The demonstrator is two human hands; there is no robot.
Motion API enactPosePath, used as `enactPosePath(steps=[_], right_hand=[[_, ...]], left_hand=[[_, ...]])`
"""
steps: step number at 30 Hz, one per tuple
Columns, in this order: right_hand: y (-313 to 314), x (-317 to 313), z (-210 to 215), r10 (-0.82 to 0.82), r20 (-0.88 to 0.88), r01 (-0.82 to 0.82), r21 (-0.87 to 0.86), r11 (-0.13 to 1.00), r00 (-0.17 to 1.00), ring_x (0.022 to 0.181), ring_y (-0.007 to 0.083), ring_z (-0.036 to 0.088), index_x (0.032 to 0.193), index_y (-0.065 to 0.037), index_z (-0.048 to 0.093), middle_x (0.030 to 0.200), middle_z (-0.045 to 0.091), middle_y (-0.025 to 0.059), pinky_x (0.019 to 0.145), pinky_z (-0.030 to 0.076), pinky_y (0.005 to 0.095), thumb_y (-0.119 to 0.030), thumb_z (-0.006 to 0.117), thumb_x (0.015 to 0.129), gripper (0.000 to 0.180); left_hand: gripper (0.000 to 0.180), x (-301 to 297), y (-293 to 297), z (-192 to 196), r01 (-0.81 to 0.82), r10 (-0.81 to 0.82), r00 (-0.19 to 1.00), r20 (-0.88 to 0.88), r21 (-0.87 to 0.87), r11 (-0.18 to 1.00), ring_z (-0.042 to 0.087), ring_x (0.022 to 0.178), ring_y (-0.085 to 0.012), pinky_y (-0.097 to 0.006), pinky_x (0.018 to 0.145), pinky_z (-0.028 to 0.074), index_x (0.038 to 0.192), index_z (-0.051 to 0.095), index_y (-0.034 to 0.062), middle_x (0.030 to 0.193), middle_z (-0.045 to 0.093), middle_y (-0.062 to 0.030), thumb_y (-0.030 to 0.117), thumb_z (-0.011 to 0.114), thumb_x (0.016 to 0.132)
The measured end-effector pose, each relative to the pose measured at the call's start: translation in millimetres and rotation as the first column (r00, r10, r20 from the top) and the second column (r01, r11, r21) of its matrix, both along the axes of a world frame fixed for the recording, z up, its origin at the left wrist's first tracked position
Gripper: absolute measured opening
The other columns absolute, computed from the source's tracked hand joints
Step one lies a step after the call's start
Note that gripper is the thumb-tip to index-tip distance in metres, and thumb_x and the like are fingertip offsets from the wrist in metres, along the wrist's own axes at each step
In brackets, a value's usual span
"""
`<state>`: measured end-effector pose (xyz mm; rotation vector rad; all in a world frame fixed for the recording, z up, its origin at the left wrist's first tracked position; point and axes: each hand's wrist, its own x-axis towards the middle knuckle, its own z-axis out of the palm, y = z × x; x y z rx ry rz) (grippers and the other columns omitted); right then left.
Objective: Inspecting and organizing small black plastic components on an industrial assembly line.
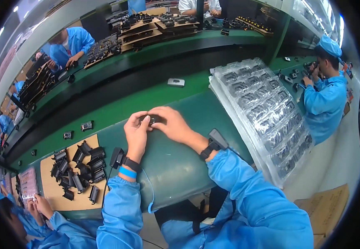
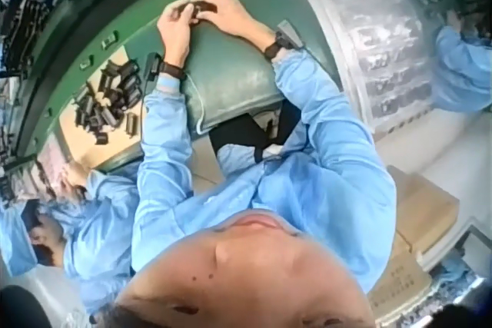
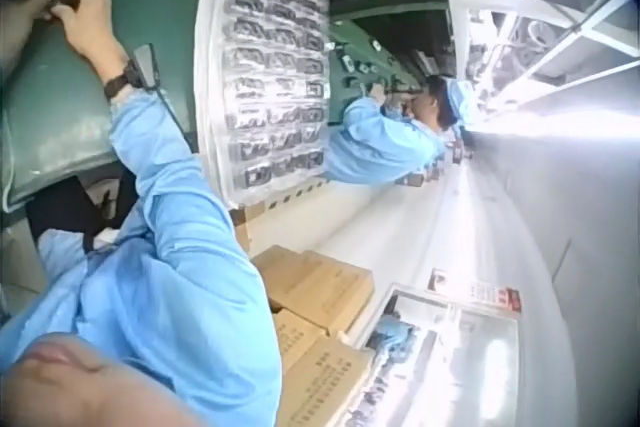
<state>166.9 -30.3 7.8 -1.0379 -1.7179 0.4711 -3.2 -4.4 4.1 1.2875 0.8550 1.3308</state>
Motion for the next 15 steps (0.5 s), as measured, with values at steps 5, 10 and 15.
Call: enactPosePath(steps=[5, 10, 15], right_hand=[[-0.7, 10.8, 5.6, -0.051, -0.173, 0.002, -0.271, 0.963, 0.984, 0.089, 0.0172, 0.065, 0.127, -0.004, 0.072, 0.105, 0.07, 0.009, 0.082, 0.055, 0.0322, -0.004, 0.077, 0.088, 0.04], [6.8, 7.5, -3.0, 0.048, -0.434, -0.177, -0.262, 0.949, 0.9, 0.085, 0.0095, 0.062, 0.125, 0.001, 0.073, 0.094, 0.069, 0.0018, 0.079, 0.054, 0.0268, -0.001, 0.073, 0.093, 0.032], [5.4, 5.2, -3.8, -0.025, -0.437, -0.141, -0.342, 0.929, 0.899, 0.085, 0.0091, 0.064, 0.122, 0.003, 0.073, 0.096, 0.072, 0.003, 0.078, 0.054, 0.0263, 0.0, 0.067, 0.096, 0.027]], left_hand=[[0.022, -3.8, -0.9, 8.6, 0.034, -0.028, 0.997, 0.072, -0.086, 0.996, 0.073, 0.093, -0.0157, -0.027, 0.075, 0.063, 0.122, 0.064, -0.0038, 0.107, 0.074, -0.0113, 0.002, 0.068, 0.101], [0.025, -2.8, -2.2, 8.9, 0.087, -0.078, 0.993, 0.094, -0.089, 0.992, 0.073, 0.095, -0.0158, -0.027, 0.079, 0.064, 0.123, 0.064, -0.0038, 0.108, 0.075, -0.0119, 0.001, 0.069, 0.1], [0.026, -4.3, -2.5, 6.9, 0.113, -0.109, 0.992, 0.055, -0.074, 0.991, 0.074, 0.096, -0.0167, -0.028, 0.08, 0.063, 0.124, 0.063, -0.0038, 0.109, 0.075, -0.0126, 0.0, 0.07, 0.099]])
